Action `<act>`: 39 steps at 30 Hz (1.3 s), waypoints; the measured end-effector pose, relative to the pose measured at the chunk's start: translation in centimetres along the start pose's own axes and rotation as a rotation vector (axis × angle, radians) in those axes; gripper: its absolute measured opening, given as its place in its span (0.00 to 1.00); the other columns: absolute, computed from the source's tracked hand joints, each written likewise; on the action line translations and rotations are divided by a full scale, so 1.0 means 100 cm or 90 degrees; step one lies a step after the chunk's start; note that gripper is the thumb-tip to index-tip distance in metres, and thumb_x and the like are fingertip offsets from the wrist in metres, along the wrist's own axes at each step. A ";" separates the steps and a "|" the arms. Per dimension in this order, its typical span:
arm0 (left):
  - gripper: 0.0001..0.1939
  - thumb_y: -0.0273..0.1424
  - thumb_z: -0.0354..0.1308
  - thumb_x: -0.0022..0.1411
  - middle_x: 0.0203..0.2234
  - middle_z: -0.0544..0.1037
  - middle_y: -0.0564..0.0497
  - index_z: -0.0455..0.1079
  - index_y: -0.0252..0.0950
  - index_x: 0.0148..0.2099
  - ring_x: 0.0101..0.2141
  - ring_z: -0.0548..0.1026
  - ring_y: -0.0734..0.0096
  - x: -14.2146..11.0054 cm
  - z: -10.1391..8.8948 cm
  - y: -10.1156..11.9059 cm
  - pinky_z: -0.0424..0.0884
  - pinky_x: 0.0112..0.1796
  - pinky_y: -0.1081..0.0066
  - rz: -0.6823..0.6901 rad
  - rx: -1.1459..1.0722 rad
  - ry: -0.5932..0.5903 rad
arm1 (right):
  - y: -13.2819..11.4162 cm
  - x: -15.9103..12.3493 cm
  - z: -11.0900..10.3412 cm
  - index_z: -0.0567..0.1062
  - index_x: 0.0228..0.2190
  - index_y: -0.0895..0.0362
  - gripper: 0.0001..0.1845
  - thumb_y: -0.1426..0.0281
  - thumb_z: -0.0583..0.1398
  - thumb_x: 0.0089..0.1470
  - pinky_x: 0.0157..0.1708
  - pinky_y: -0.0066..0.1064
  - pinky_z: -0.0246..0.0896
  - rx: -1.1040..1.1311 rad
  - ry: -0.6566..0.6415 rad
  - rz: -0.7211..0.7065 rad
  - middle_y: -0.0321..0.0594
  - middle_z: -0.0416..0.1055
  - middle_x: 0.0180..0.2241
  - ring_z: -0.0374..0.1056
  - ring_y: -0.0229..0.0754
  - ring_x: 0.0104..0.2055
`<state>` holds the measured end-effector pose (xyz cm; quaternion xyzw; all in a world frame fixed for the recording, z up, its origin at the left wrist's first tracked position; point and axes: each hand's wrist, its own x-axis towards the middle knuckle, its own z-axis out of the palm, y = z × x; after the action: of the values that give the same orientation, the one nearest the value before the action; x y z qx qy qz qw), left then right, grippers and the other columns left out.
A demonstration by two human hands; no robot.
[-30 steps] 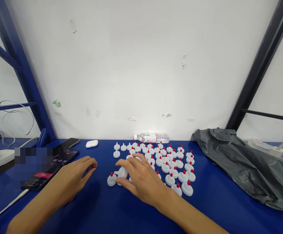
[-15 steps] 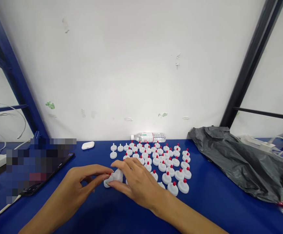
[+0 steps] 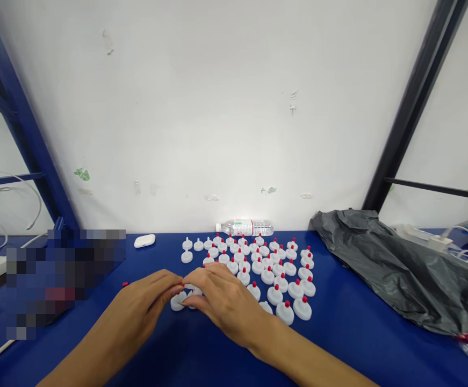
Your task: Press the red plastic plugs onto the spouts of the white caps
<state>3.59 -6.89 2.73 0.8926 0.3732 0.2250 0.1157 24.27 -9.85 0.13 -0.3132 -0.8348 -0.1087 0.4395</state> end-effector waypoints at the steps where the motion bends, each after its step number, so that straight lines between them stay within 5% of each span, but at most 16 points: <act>1: 0.19 0.29 0.40 0.72 0.38 0.78 0.48 0.73 0.40 0.41 0.35 0.76 0.65 -0.001 0.002 0.001 0.68 0.37 0.70 0.006 0.010 0.004 | -0.001 0.001 0.000 0.66 0.50 0.53 0.11 0.66 0.56 0.68 0.46 0.36 0.70 0.001 0.007 -0.007 0.40 0.77 0.40 0.72 0.42 0.44; 10: 0.14 0.21 0.40 0.63 0.29 0.72 0.51 0.62 0.39 0.31 0.27 0.70 0.68 -0.004 0.005 0.005 0.60 0.29 0.69 0.027 0.044 0.022 | -0.008 0.001 0.009 0.66 0.45 0.56 0.05 0.72 0.56 0.67 0.50 0.41 0.69 -0.041 0.027 -0.064 0.45 0.74 0.41 0.71 0.43 0.43; 14: 0.19 0.28 0.37 0.72 0.33 0.76 0.50 0.68 0.40 0.36 0.31 0.74 0.67 -0.002 -0.001 0.002 0.65 0.33 0.69 0.013 0.026 0.012 | -0.010 0.007 0.007 0.69 0.41 0.53 0.03 0.70 0.55 0.68 0.45 0.37 0.70 0.005 -0.010 0.011 0.40 0.74 0.37 0.71 0.42 0.41; 19: 0.20 0.36 0.40 0.72 0.47 0.79 0.46 0.73 0.42 0.52 0.48 0.76 0.57 -0.012 -0.029 -0.042 0.68 0.51 0.61 -0.079 0.131 0.046 | -0.001 0.018 -0.001 0.73 0.44 0.54 0.10 0.67 0.52 0.70 0.44 0.32 0.69 -0.012 -0.097 0.060 0.45 0.73 0.46 0.71 0.41 0.46; 23: 0.21 0.33 0.41 0.69 0.47 0.79 0.41 0.74 0.38 0.52 0.47 0.77 0.49 -0.029 -0.047 -0.089 0.71 0.49 0.54 -0.266 0.242 -0.051 | 0.019 0.030 0.000 0.75 0.43 0.55 0.15 0.67 0.49 0.71 0.44 0.35 0.69 -0.048 -0.165 0.087 0.45 0.75 0.44 0.72 0.43 0.44; 30: 0.25 0.30 0.41 0.70 0.52 0.74 0.39 0.66 0.35 0.65 0.50 0.76 0.55 -0.038 -0.029 -0.123 0.69 0.53 0.59 -0.241 0.208 -0.063 | 0.040 0.045 0.017 0.73 0.54 0.52 0.23 0.60 0.44 0.73 0.62 0.54 0.51 -0.037 -0.360 0.091 0.43 0.75 0.53 0.65 0.50 0.60; 34: 0.21 0.25 0.45 0.67 0.47 0.77 0.39 0.75 0.35 0.54 0.48 0.77 0.54 -0.030 -0.028 -0.115 0.69 0.51 0.60 -0.216 0.213 -0.088 | 0.046 0.055 0.011 0.77 0.45 0.52 0.26 0.60 0.41 0.73 0.59 0.48 0.54 -0.048 -0.424 0.074 0.39 0.78 0.44 0.70 0.46 0.51; 39: 0.13 0.25 0.50 0.64 0.38 0.80 0.45 0.77 0.38 0.39 0.39 0.79 0.56 -0.022 -0.031 -0.105 0.69 0.40 0.64 -0.222 0.206 -0.089 | 0.079 0.075 0.001 0.76 0.42 0.56 0.24 0.63 0.43 0.73 0.49 0.38 0.60 -0.218 -0.377 0.203 0.44 0.78 0.39 0.71 0.46 0.45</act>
<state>-5.77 -1.01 0.83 0.8351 0.5437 0.0764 0.0336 25.94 -0.37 5.34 -0.5261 -0.8362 -0.0820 0.1318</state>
